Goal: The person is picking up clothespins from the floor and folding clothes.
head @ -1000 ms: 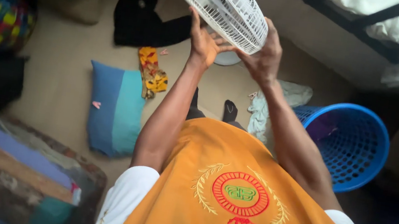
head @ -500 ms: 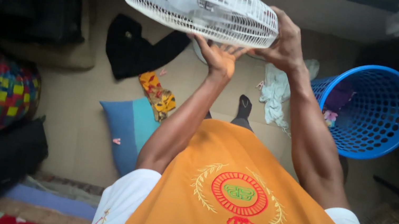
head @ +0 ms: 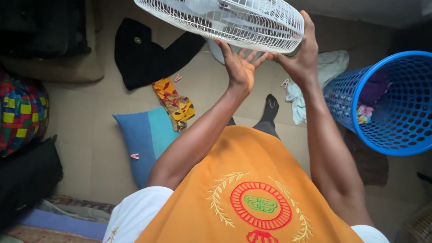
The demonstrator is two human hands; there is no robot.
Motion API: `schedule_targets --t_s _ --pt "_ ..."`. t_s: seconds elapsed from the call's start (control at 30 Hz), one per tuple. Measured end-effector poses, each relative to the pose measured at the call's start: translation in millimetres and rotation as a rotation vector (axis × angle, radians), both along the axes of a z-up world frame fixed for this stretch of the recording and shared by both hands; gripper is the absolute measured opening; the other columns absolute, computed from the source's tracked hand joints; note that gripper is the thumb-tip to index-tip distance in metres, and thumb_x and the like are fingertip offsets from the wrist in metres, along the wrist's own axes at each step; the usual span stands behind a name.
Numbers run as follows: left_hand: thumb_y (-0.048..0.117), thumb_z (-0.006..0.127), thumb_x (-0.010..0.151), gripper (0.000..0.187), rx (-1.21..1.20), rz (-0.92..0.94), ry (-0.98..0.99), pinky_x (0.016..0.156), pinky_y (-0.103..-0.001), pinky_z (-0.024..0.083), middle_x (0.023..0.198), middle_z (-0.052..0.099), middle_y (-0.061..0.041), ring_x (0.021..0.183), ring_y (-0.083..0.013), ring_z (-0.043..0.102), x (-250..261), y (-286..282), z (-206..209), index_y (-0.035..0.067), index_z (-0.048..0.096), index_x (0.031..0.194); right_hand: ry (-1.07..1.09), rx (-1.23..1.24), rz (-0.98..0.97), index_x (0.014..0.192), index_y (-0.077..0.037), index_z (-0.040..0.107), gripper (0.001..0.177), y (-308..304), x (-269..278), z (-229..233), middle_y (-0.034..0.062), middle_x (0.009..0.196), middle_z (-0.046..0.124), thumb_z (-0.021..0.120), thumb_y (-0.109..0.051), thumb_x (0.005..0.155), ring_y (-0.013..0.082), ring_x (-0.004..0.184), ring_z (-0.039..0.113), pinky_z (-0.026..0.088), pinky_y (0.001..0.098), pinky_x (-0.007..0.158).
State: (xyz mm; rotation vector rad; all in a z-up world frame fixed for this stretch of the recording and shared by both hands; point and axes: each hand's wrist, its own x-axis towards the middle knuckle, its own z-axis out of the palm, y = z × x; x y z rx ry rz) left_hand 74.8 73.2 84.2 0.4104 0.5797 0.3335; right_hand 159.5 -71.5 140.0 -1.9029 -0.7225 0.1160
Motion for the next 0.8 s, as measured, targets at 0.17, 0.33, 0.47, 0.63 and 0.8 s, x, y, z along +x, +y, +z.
schedule_targets --t_s 0.17,0.33,0.47,0.63,0.8 --pt "0.085 0.029 0.086 0.105 0.062 -0.036 0.027 0.104 -0.069 0.046 0.165 0.013 -0.028 0.146 -0.0547 0.027 -12.6 7.6 4.7 0.022 -0.005 0.163 0.124 0.119 -0.088 0.160 0.004 0.020 0.124 8.6 -20.3 -28.2 0.0176 0.151 0.054 0.102 -0.034 0.076 0.0268 0.139 0.061 0.054 0.0399 0.116" --pt "0.080 0.026 0.091 0.099 0.101 -0.043 0.056 0.101 -0.065 0.052 0.162 0.018 -0.031 0.144 -0.0534 0.034 -22.1 8.0 -11.9 0.021 -0.004 0.164 0.323 0.229 -0.141 0.160 -0.001 0.022 0.113 10.5 -38.5 -44.3 0.0142 0.151 0.054 0.100 -0.022 0.080 0.0252 0.138 0.061 0.057 0.0398 0.111" --pt "0.076 0.028 0.094 0.099 0.110 -0.032 0.123 0.095 -0.060 0.056 0.154 0.027 -0.033 0.137 -0.0501 0.044 -27.1 9.2 -26.2 0.009 0.002 0.162 0.430 0.121 -0.239 0.155 -0.007 0.035 0.100 11.9 -44.9 -61.7 0.0096 0.145 0.061 0.098 -0.016 0.078 0.0222 0.133 0.062 0.057 0.0355 0.099" --pt "0.074 0.031 0.095 0.099 0.131 -0.038 0.184 0.095 -0.057 0.060 0.151 0.032 -0.032 0.130 -0.0445 0.053 -38.1 12.7 -41.4 0.002 0.006 0.159 0.430 -0.001 -0.305 0.147 -0.009 0.042 0.091 14.4 -52.6 -78.3 0.0069 0.138 0.063 0.099 -0.016 0.077 0.0199 0.123 0.063 0.059 0.0339 0.091" --pt "0.075 0.029 0.095 0.101 0.158 -0.076 0.221 0.093 -0.051 0.058 0.150 0.038 -0.030 0.123 -0.0389 0.059 -45.5 15.2 -49.6 -0.003 0.017 0.157 0.466 -0.026 -0.327 0.145 -0.008 0.042 0.093 17.5 -60.1 -78.3 0.0083 0.136 0.061 0.098 -0.017 0.071 0.0205 0.118 0.063 0.061 0.0328 0.086"
